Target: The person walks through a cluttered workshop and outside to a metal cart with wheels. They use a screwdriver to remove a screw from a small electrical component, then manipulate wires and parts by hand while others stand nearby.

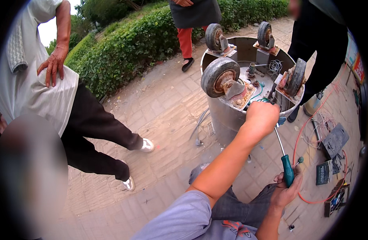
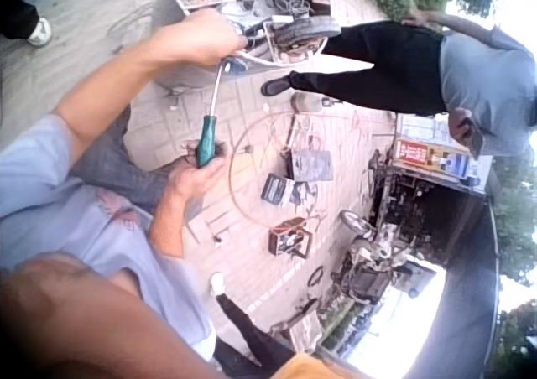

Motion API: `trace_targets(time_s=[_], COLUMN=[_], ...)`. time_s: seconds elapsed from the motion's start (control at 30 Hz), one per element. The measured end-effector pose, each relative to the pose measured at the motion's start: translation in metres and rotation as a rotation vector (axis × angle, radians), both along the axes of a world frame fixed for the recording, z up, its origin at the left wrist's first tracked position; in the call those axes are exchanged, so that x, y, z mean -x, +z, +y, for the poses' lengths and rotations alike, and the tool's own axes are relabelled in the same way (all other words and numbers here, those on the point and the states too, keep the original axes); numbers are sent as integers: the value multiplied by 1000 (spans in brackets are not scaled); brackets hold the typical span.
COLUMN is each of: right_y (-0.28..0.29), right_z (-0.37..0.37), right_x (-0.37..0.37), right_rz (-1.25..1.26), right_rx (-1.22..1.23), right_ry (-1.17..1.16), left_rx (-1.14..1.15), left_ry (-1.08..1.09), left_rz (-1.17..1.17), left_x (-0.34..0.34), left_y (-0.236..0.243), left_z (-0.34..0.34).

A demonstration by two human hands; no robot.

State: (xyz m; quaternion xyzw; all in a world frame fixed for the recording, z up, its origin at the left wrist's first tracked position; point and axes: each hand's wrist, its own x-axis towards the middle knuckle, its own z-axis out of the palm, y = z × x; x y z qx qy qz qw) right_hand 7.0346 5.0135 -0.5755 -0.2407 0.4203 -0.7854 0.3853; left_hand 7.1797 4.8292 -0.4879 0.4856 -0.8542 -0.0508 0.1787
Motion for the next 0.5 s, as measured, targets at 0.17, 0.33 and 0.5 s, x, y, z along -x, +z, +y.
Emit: trace_targets(time_s=[0.17,0.33,0.5], right_y=[-25,-9,-20], right_z=[3,2,-2], right_x=[-2,-7,-16], right_rz=[992,249,586], right_rx=[158,82,288], right_ry=[-281,-141,-146], left_rx=[1,-38,-118], left_ry=[-2,-16,46], left_rz=[27,-10,-90], left_x=[-1,5,-4], left_y=[2,8,19], left_z=[3,2,5])
